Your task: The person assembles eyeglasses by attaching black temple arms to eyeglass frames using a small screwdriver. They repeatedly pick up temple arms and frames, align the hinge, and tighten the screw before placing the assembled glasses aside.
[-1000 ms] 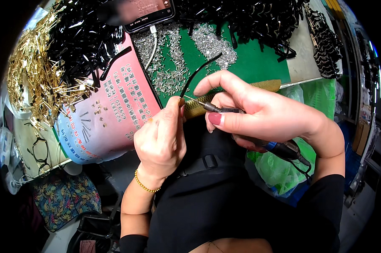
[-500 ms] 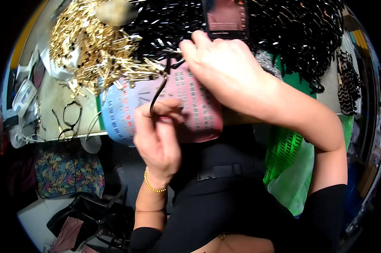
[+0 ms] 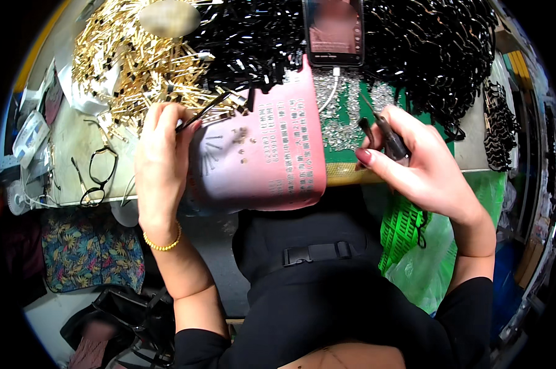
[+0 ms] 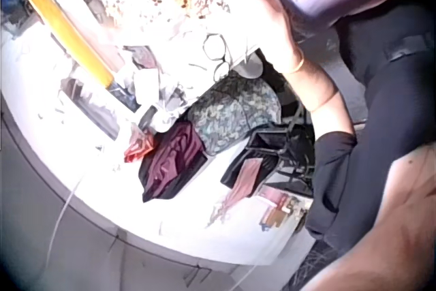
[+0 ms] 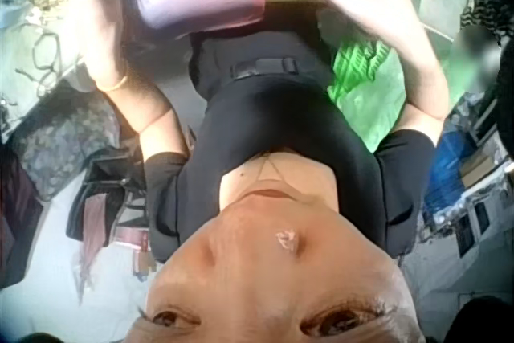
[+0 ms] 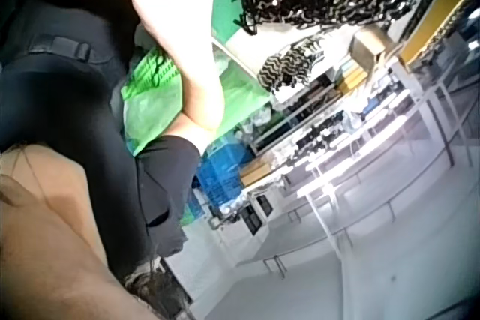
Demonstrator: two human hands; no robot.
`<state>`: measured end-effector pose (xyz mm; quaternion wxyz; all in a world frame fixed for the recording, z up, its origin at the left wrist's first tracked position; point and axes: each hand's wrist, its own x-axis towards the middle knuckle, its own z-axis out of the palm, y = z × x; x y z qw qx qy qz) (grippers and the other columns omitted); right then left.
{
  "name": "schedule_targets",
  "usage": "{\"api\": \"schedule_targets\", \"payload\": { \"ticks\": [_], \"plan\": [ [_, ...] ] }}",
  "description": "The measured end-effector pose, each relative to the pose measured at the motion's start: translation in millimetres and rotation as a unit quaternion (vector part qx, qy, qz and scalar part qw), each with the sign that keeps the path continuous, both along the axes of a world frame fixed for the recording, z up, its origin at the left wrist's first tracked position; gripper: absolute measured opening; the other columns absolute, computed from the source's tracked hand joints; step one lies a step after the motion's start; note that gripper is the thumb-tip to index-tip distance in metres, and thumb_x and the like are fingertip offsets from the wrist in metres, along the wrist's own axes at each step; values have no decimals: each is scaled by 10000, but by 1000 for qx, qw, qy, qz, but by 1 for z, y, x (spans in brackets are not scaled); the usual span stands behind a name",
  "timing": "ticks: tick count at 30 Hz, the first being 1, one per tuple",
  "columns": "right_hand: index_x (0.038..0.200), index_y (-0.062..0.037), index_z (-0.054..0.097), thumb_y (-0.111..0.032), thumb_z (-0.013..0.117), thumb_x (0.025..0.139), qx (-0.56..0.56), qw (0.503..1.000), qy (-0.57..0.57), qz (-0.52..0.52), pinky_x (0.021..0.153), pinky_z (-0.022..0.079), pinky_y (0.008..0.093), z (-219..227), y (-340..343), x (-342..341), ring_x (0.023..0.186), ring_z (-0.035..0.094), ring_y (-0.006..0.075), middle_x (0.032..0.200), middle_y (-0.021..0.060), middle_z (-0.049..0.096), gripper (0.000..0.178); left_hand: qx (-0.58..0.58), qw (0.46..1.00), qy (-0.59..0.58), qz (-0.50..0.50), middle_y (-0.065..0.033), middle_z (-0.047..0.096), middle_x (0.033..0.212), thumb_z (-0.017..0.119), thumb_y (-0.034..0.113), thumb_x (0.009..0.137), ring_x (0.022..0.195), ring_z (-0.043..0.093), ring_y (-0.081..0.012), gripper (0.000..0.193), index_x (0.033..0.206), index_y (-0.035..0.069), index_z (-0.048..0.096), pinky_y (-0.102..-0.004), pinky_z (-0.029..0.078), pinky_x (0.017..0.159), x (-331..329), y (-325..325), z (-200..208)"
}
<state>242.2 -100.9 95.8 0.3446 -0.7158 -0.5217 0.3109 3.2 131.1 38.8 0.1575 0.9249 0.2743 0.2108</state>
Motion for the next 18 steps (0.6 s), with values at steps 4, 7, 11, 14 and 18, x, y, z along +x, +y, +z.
{"api": "schedule_targets", "payload": {
  "ticks": [4,7,11,14,18],
  "plan": [
    [924,-50,525,-134,692,971,-138,958,213,-130,521,406,232,11,-26,6,614,521,29,790,15,629,193,-69,998,12,-7,-117,637,894,631,-75,882,782,611,-243,204,1074,-5,624,-336,499,719,-7,-25,24],
    [928,-52,529,-123,710,964,-118,941,285,-142,516,407,198,1,-38,9,607,501,10,832,9,648,198,-209,977,6,35,-99,619,835,686,-43,840,716,590,-204,183,1018,0,689,-294,474,672,4,-47,41],
    [959,-44,543,-124,731,953,-108,932,309,-155,526,406,188,-10,-50,13,611,484,5,848,-4,636,204,-278,960,-23,8,-72,641,842,754,17,859,733,584,-137,141,990,-15,713,-270,464,668,16,-44,8],
    [962,-46,546,-124,735,951,-88,928,319,-174,505,406,180,-14,-62,17,597,507,10,848,4,639,204,-231,973,-30,-7,-60,652,840,731,31,897,731,600,-148,136,1011,-21,677,-270,475,667,25,-46,2],
    [1006,-23,568,-97,712,958,-7,913,355,-200,479,445,187,-23,-65,13,568,552,36,874,35,671,168,-366,917,-133,-87,-48,614,892,474,179,1087,679,527,-91,182,1039,8,514,-216,415,626,31,-94,-5]
  ]
}}
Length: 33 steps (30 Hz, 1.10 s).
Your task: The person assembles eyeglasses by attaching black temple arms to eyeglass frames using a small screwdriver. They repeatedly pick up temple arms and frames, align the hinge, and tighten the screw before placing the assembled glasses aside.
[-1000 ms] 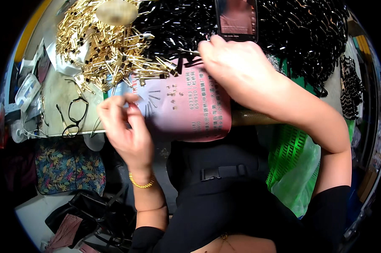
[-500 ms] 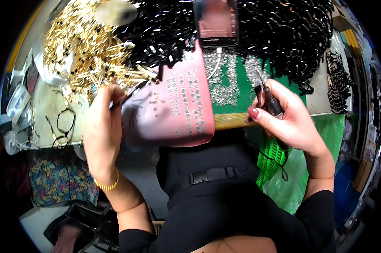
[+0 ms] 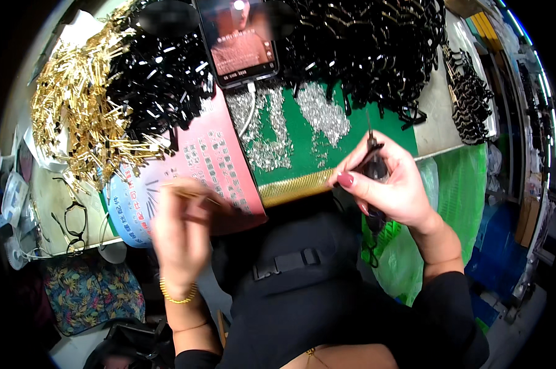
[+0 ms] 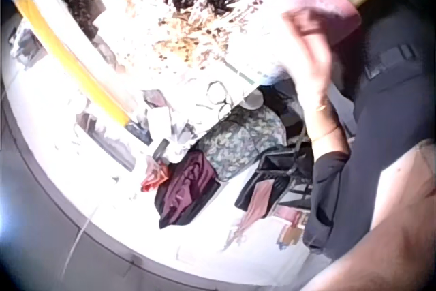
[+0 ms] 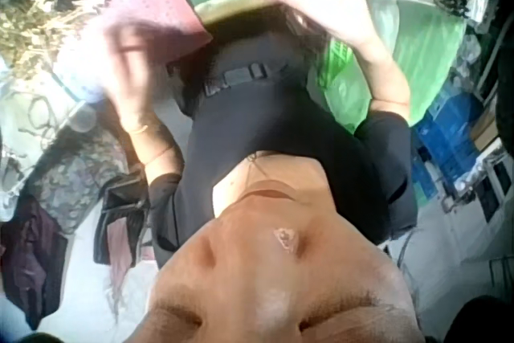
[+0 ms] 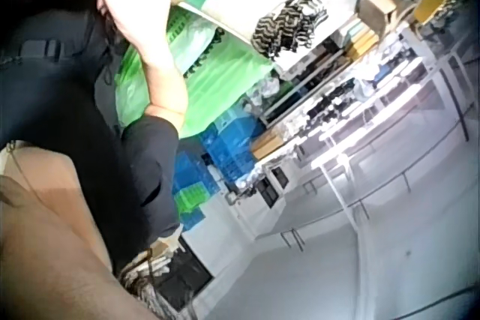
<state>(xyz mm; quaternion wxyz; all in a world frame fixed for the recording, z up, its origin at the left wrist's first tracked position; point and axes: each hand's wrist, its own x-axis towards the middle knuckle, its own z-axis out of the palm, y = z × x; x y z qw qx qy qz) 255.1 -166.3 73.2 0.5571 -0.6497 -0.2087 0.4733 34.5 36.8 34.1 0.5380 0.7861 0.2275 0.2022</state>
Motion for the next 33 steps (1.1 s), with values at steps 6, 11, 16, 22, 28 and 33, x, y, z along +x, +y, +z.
{"api": "schedule_targets", "payload": {
  "ticks": [6,11,16,22,28,33],
  "plan": [
    [991,-33,583,-130,729,956,19,997,68,-41,467,428,191,11,24,-19,539,552,35,814,15,647,178,-53,990,-48,-123,-165,721,991,563,45,1019,843,718,-287,160,1124,-50,638,-329,556,775,25,-63,-4],
    [976,-42,577,-156,741,953,3,995,96,-25,458,420,190,9,23,-24,521,539,27,763,-16,603,201,-45,993,-59,-97,-157,740,974,565,44,1022,839,735,-274,170,1131,-58,646,-329,565,768,24,-66,-12],
    [945,-53,559,-152,741,953,26,995,89,-47,459,426,195,6,24,-27,520,541,30,748,-10,605,207,-15,993,-58,-105,-145,744,966,601,8,985,819,735,-279,158,1125,-42,656,-328,565,743,23,-65,-11],
    [943,-48,557,-141,750,944,28,985,165,-37,463,431,193,5,18,-23,523,543,29,753,-16,604,213,22,990,-70,-118,-126,745,946,634,-33,934,775,724,-276,171,1102,-26,667,-329,555,705,26,-65,-10],
    [1002,-38,579,-118,725,952,11,1000,12,3,563,461,219,3,6,-29,642,568,46,855,0,639,174,41,988,-41,-145,-109,737,913,628,-57,917,730,711,-257,178,1090,-22,654,-332,543,660,34,-69,-10],
    [1223,-51,501,-195,634,962,-123,896,-385,184,646,522,385,2,-15,5,812,656,282,1059,165,575,327,3,992,51,-119,-125,721,890,587,-46,955,758,725,-257,157,1110,-27,608,-335,557,684,26,-66,-13]
  ]
}}
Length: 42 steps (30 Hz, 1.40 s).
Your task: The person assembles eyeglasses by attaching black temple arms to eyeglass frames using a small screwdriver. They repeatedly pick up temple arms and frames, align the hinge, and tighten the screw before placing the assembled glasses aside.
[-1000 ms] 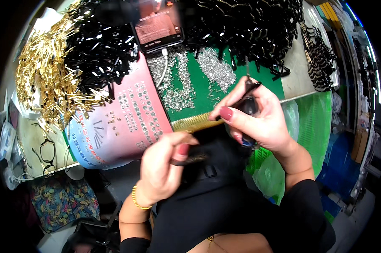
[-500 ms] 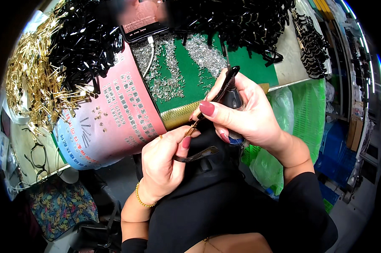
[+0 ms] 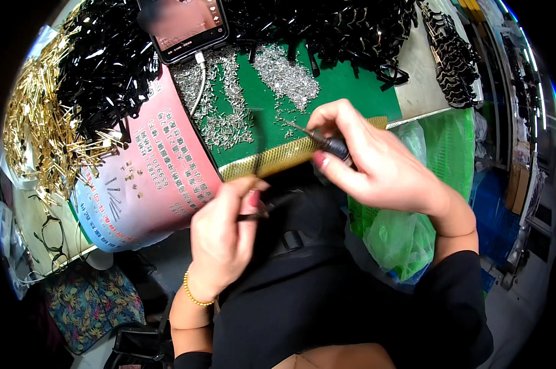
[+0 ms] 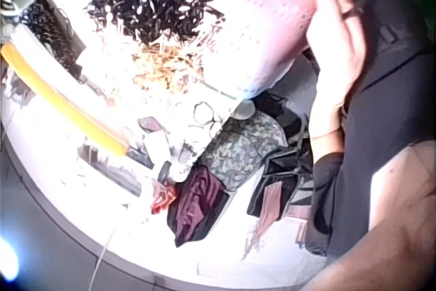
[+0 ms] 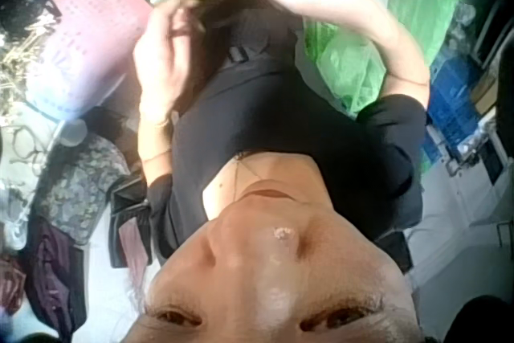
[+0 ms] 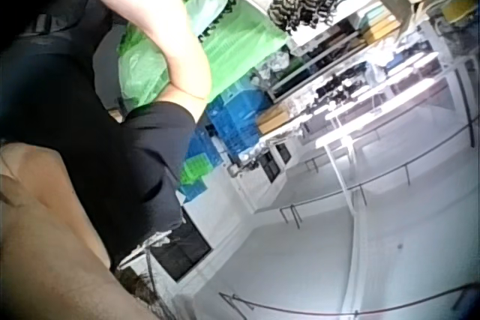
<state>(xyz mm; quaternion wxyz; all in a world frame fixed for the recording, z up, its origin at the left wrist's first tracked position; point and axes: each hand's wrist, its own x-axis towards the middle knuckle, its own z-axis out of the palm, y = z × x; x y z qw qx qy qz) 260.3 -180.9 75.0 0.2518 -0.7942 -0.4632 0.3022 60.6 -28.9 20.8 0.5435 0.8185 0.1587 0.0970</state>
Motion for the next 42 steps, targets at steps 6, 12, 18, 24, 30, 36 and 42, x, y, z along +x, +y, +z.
{"api": "schedule_targets", "payload": {
  "ticks": [6,12,18,24,30,36,42],
  "plan": [
    [1315,-255,606,-115,652,924,-99,963,-223,118,570,503,389,8,0,11,686,608,267,952,81,519,418,-112,988,-11,101,-184,743,1102,456,44,1069,898,706,-188,158,1179,-41,532,-291,529,837,13,4,3],
    [1314,-198,606,-101,624,906,-60,961,-230,139,517,510,386,2,-1,15,671,653,290,906,150,524,420,-125,990,-4,59,-188,668,1282,439,61,1077,760,497,-78,141,1159,-16,524,-227,403,681,41,4,6],
    [1297,-188,617,-108,624,908,-54,964,-222,134,512,508,385,-1,2,16,630,650,302,915,165,537,397,-177,982,11,60,-198,711,1178,457,25,1067,1038,698,-207,141,1169,-41,528,-304,519,909,26,0,9],
    [1292,-192,623,-109,627,908,-56,965,-220,134,511,506,390,0,3,16,614,648,299,912,167,539,393,-202,973,11,114,-112,692,960,469,58,1075,848,676,-162,165,1186,-49,528,-268,517,812,4,2,7],
    [1307,-209,617,-119,616,912,-65,961,-223,153,515,511,396,1,7,16,601,643,303,916,169,545,405,-174,976,-16,128,-78,661,939,486,72,1071,762,650,-123,224,1243,-52,558,-253,535,721,-4,7,-5],
    [1375,-230,554,-141,607,924,-109,958,-204,169,567,530,431,5,15,18,642,655,329,940,175,560,463,-91,989,-20,117,-62,645,862,512,107,1077,679,615,-90,271,1281,-52,594,-218,535,651,3,9,-2],
    [1494,-161,401,-142,485,1041,-113,937,328,37,600,538,283,30,36,3,655,646,139,958,53,588,462,60,995,-30,79,-57,676,776,526,-35,997,645,625,-91,280,1259,-55,624,-224,508,633,7,11,-9]
  ]
}}
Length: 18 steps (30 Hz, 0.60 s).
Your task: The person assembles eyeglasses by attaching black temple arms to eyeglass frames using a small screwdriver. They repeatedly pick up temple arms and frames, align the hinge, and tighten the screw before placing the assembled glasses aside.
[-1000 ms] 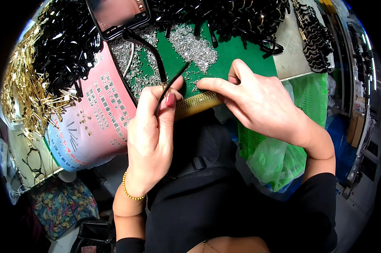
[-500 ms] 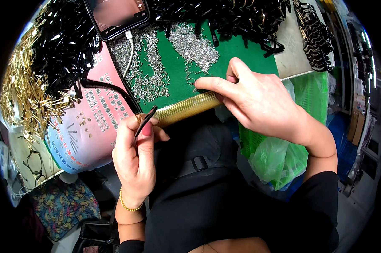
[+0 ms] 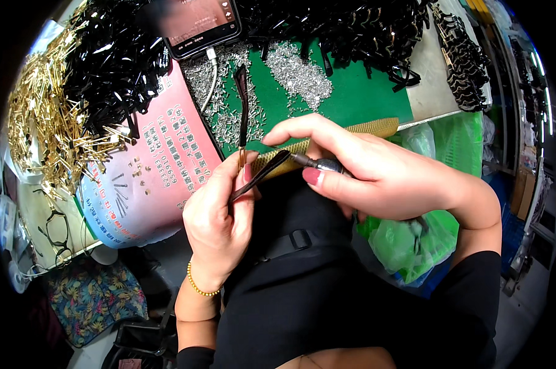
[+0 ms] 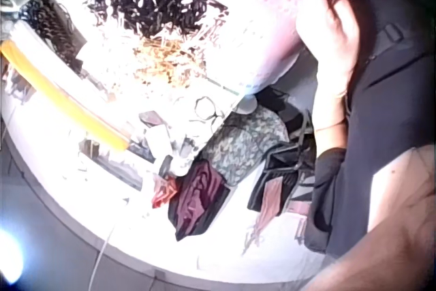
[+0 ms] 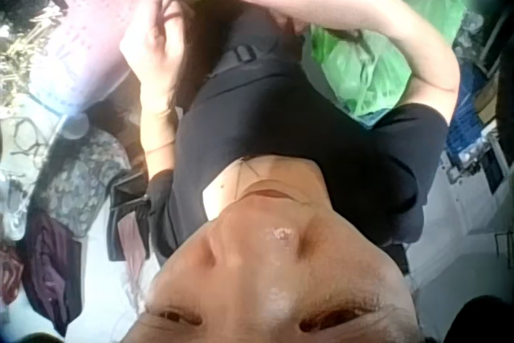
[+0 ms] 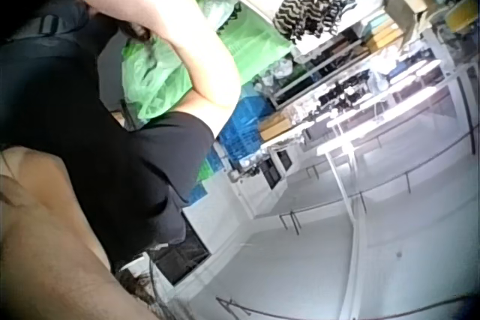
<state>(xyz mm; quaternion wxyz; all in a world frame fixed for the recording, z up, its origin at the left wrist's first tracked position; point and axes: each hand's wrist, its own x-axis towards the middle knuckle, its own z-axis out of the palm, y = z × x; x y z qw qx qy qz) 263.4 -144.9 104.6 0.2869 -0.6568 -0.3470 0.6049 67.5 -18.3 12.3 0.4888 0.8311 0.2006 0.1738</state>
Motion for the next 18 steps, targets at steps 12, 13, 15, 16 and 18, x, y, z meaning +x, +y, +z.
{"api": "schedule_targets", "payload": {
  "ticks": [12,13,15,16,18],
  "plan": [
    [1505,-126,345,-147,503,1036,-83,992,83,-37,511,487,234,5,15,-3,610,599,86,913,22,563,496,148,988,-37,5,-145,717,876,682,-44,857,692,695,-278,369,1225,-46,644,-362,539,621,4,-2,-9],
    [1501,-121,341,-147,513,1034,-89,992,83,-35,504,476,233,5,14,-2,604,591,85,919,24,570,499,195,979,-50,1,-140,706,837,685,-42,857,673,686,-275,369,1224,-48,646,-362,533,606,5,-2,-10],
    [1473,-69,303,-177,505,1039,-93,989,109,-27,464,462,255,3,11,2,575,593,107,885,56,581,490,227,972,-54,4,-118,675,782,686,-47,851,642,663,-261,373,1223,-46,648,-358,519,582,6,-3,-12],
    [1459,-42,285,-192,501,1042,-95,988,122,-24,443,455,266,3,10,3,561,594,119,868,71,586,493,244,968,-57,5,-106,659,755,687,-50,848,626,652,-254,375,1222,-46,649,-355,512,570,6,-4,-13],
    [1442,-21,293,-187,511,1039,-110,984,137,-40,468,458,273,4,10,3,575,593,123,859,92,591,487,253,966,-55,-7,-91,651,743,696,-59,817,614,638,-240,404,1219,-48,649,-341,509,567,3,-2,-14]
  ]
}}
